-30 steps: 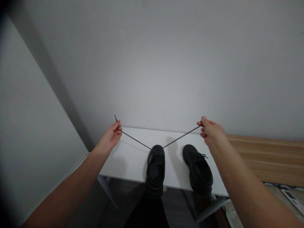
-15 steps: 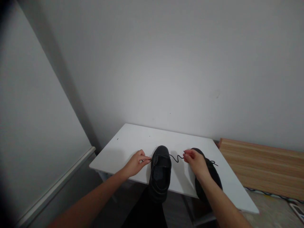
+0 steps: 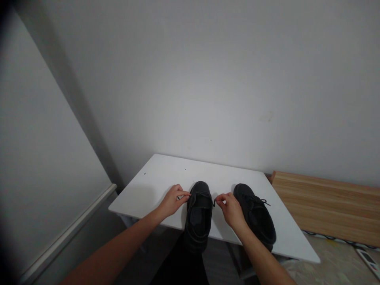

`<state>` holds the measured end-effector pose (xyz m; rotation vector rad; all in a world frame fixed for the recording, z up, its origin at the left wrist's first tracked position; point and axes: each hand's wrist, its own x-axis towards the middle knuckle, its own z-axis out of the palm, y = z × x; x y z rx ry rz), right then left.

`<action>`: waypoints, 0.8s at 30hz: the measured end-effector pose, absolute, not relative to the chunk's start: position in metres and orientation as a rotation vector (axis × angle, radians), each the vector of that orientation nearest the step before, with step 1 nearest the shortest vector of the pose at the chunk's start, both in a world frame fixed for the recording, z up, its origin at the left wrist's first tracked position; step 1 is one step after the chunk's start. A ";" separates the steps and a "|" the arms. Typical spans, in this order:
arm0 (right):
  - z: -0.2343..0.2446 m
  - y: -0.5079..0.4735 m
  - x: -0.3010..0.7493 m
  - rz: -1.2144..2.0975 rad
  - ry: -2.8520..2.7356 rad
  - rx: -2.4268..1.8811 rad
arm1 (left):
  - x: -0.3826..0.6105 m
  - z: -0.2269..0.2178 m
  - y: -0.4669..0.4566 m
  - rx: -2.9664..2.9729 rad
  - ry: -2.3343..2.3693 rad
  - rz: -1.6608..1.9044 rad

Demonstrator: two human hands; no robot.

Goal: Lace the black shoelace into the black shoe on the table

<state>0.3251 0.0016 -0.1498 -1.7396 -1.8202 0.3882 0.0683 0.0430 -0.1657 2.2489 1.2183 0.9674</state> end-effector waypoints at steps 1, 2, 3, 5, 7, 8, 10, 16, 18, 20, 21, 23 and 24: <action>-0.151 0.002 0.325 0.396 -1.822 -1.738 | 0.069 -0.166 0.044 2.242 1.224 0.968; -0.153 0.002 0.324 0.405 -1.822 -1.736 | 0.070 -0.167 0.044 2.240 1.234 0.972; -0.154 0.002 0.324 0.412 -1.819 -1.734 | 0.071 -0.167 0.044 2.244 1.245 0.976; -0.156 0.003 0.324 0.414 -1.813 -1.726 | 0.072 -0.167 0.043 2.261 1.267 0.995; -0.157 0.003 0.323 0.406 -1.810 -1.719 | 0.073 -0.165 0.040 2.297 1.284 1.009; -0.158 0.004 0.323 0.404 -1.812 -1.714 | 0.074 -0.165 0.039 2.329 1.286 1.008; -0.159 0.005 0.323 0.406 -1.817 -1.705 | 0.074 -0.162 0.037 2.415 1.287 0.985; -0.164 0.009 0.321 0.378 -1.800 -1.695 | 0.082 -0.152 0.033 2.643 1.322 0.872; -0.164 0.009 0.319 0.385 -1.795 -1.699 | 0.086 -0.149 0.032 2.686 1.380 0.847; -0.162 0.009 0.317 0.385 -1.797 -1.693 | 0.088 -0.148 0.031 2.729 1.443 0.813; -0.161 0.009 0.315 0.385 -1.798 -1.686 | 0.089 -0.148 0.030 2.752 1.461 0.789; -0.160 0.009 0.314 0.401 -1.793 -1.669 | 0.090 -0.150 0.030 2.785 1.458 0.748; -0.159 0.009 0.314 0.417 -1.791 -1.660 | 0.091 -0.151 0.030 2.780 1.444 0.744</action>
